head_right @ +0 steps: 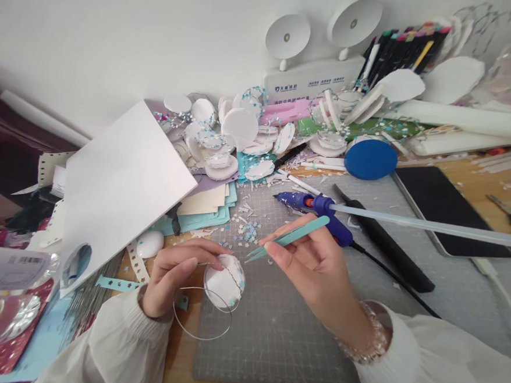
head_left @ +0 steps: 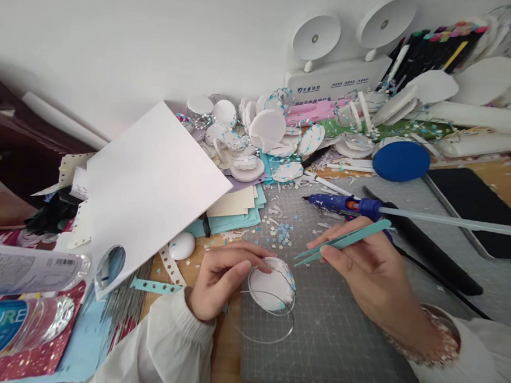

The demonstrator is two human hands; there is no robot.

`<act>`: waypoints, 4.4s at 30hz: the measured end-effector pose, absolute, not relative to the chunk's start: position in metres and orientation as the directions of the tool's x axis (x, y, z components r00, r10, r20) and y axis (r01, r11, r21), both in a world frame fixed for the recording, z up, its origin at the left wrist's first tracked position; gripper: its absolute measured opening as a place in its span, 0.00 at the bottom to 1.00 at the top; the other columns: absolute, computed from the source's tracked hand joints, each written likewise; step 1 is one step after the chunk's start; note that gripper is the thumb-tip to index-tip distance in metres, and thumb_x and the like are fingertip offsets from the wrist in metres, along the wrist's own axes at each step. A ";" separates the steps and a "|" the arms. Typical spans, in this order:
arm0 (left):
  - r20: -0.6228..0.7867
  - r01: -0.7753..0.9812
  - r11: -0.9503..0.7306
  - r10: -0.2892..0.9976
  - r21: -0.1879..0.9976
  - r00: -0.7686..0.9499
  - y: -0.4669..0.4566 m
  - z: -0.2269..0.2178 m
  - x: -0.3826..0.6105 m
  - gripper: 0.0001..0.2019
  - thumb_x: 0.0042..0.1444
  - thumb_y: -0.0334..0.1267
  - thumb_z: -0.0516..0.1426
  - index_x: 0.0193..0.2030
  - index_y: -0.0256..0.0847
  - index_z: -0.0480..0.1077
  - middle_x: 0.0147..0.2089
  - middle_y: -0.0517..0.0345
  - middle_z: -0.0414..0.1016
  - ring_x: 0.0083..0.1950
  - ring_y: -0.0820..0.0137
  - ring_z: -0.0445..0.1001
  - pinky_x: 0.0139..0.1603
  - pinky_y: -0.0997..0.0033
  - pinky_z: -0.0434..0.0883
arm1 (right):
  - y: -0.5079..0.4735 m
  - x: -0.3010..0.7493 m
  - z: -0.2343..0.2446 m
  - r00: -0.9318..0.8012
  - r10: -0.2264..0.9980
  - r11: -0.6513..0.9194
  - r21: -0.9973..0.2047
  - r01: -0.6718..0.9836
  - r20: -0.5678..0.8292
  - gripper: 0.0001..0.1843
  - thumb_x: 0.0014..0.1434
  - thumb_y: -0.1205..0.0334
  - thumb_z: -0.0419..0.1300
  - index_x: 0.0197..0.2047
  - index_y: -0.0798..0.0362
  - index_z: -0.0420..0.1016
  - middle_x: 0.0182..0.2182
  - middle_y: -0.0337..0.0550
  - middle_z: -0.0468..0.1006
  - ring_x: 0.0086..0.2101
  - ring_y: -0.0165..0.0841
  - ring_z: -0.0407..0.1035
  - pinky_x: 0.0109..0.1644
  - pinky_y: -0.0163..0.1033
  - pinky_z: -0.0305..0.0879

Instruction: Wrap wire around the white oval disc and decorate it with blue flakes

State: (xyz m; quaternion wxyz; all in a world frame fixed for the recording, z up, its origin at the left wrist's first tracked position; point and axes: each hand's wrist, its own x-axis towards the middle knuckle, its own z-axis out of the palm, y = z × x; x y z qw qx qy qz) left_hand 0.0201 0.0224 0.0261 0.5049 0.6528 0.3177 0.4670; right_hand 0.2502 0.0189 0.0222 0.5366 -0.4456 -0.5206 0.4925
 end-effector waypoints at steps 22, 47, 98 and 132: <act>0.342 0.019 -0.376 0.862 0.926 0.374 0.022 0.031 0.022 0.14 0.64 0.37 0.54 0.39 0.35 0.80 0.45 0.43 0.83 0.45 0.61 0.81 0.45 0.65 0.76 | 0.015 0.246 0.027 -0.071 0.994 0.079 -0.996 -0.037 0.081 0.05 0.57 0.60 0.66 0.36 0.45 0.73 0.33 0.38 0.78 0.35 0.31 0.75 0.37 0.36 0.76; 0.280 -0.078 -0.270 0.898 0.960 0.340 0.021 0.023 0.018 0.15 0.65 0.39 0.53 0.41 0.38 0.81 0.47 0.47 0.82 0.47 0.59 0.80 0.47 0.63 0.75 | 0.019 0.252 0.020 -0.019 0.998 0.064 -0.989 -0.131 0.067 0.05 0.60 0.58 0.64 0.39 0.45 0.71 0.36 0.38 0.79 0.34 0.31 0.74 0.36 0.38 0.75; 0.307 0.316 -0.412 0.892 0.855 0.332 0.023 0.015 0.029 0.06 0.59 0.32 0.60 0.42 0.39 0.78 0.43 0.50 0.77 0.46 0.65 0.75 0.49 0.63 0.71 | 0.018 0.247 0.018 -0.094 0.822 0.558 -0.762 0.329 0.562 0.09 0.54 0.73 0.66 0.33 0.49 0.74 0.31 0.38 0.82 0.32 0.29 0.77 0.34 0.32 0.72; 0.278 0.330 -0.345 0.932 0.879 0.234 0.024 0.018 0.028 0.07 0.62 0.34 0.56 0.37 0.39 0.76 0.39 0.50 0.77 0.43 0.64 0.75 0.45 0.65 0.71 | 0.031 0.244 0.005 -0.126 0.835 0.509 -0.667 0.543 0.535 0.05 0.57 0.68 0.63 0.32 0.49 0.72 0.30 0.40 0.82 0.31 0.34 0.78 0.35 0.37 0.75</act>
